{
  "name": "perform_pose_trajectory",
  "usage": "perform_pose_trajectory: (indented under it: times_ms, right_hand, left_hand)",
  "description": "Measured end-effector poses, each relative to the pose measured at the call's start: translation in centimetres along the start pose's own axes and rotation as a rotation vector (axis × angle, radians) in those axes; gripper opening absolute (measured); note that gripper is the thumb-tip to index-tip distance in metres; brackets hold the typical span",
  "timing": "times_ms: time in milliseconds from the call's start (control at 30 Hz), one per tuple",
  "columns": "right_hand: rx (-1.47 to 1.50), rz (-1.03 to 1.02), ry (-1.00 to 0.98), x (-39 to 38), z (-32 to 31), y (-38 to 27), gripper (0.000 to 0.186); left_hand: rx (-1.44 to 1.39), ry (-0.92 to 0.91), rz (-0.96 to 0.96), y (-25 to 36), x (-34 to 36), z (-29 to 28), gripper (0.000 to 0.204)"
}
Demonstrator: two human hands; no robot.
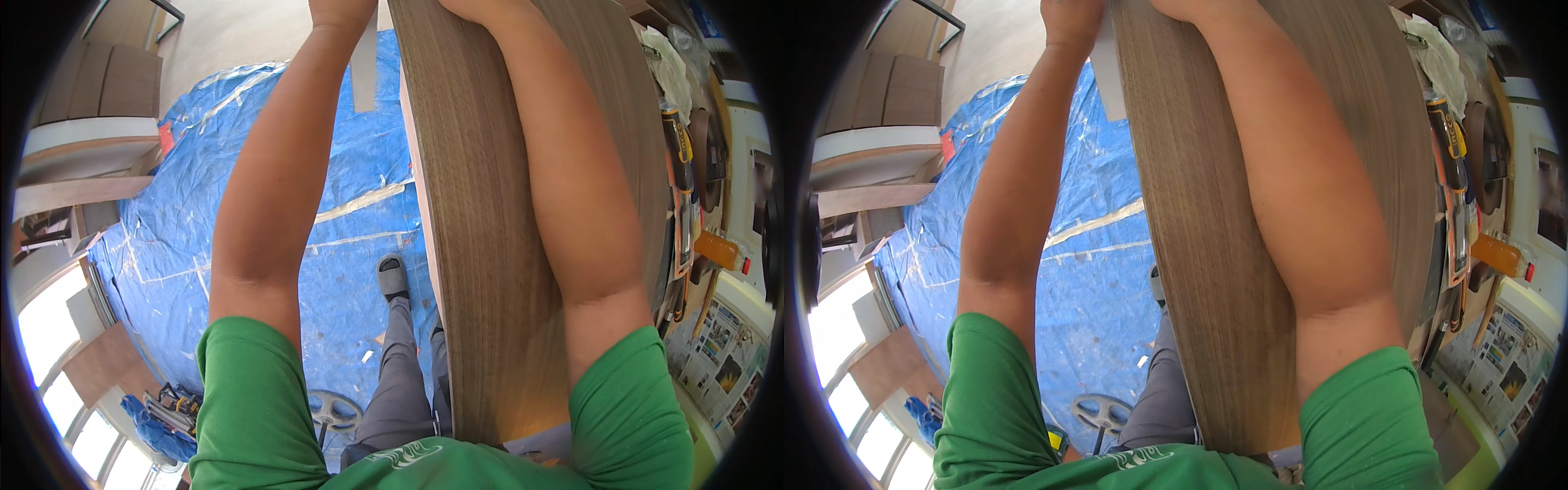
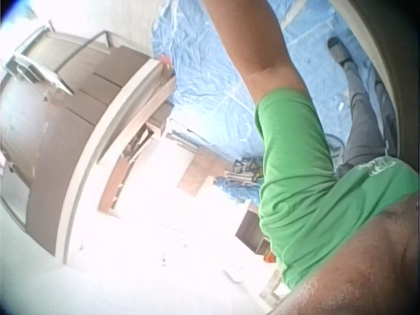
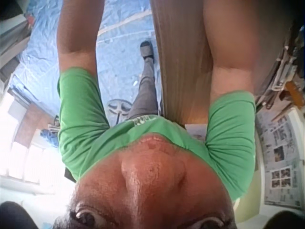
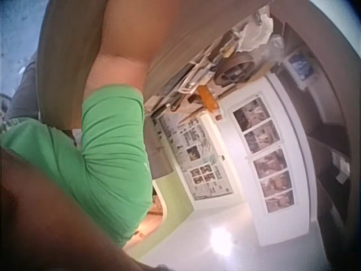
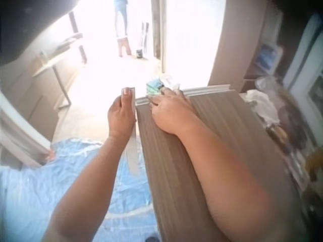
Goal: The person applies edge banding to a wooden panel using a chisel and hammer, then smooths the surface with a sanding block and wipes it with a cloth. The panel is repositioned multiple times to access different edges and surfaces.
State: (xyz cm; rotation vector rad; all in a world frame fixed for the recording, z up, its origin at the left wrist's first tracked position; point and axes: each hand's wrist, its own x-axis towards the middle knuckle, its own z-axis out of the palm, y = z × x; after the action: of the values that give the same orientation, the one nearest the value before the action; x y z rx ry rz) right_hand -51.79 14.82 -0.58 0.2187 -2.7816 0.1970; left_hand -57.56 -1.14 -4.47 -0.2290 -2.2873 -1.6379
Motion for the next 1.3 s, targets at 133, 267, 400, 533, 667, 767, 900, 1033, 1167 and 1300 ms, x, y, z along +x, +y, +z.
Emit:
perform_pose_trajectory:
  times_ms: [133, 267, 400, 533, 667, 767, 900, 1033, 1167, 1300]
  right_hand:
    - [0.138, 0.156, -0.031, -0.4, -1.6, -1.6, 0.044]
    - [0.123, 0.188, -0.074, -0.2, -1.3, -1.8, 0.044]
    - [0.041, 0.232, -0.161, 0.7, -0.2, -1.4, 0.046]
    - [-0.023, 0.25, -0.209, 0.9, -0.6, -1.9, 0.046]
    - [0.0, 0.246, -0.204, 0.9, -1.1, -2.2, 0.047]
    - [0.02, 0.175, -0.218, 0.0, -2.2, -2.5, 0.048]
    - [0.055, 0.254, -0.178, 0.4, -1.3, -2.3, 0.049]
    - [0.045, 0.252, -0.151, 0.4, -0.8, -2.3, 0.05]
    - [0.016, 0.278, -0.198, 1.1, -0.3, -1.5, 0.05]
    - [0.069, 0.238, -0.213, 0.3, -1.7, -2.3, 0.048]
  left_hand:
    - [-0.137, 0.084, 0.145, -0.3, -1.0, 0.8, 0.061]
    - [-0.113, 0.123, 0.159, -0.7, -1.4, 0.9, 0.058]
    - [-0.143, 0.082, 0.139, -0.7, -2.7, 0.7, 0.057]
    - [-0.074, 0.04, 0.094, 0.2, -4.4, -0.4, 0.055]
    - [-0.104, -0.045, 0.072, 1.2, -7.3, -1.6, 0.054]
    - [-0.124, -0.043, 0.11, 2.2, -9.6, -2.3, 0.053]
    - [-0.15, -0.187, 0.0, 3.2, -11.9, -3.6, 0.058]
    - [-0.221, -0.1, 0.06, 3.0, -13.9, -3.8, 0.051]
    - [-0.236, -0.15, 0.048, 3.6, -15.6, -4.3, 0.05]
    - [-0.247, -0.159, 0.041, 3.7, -16.5, -5.0, 0.051]
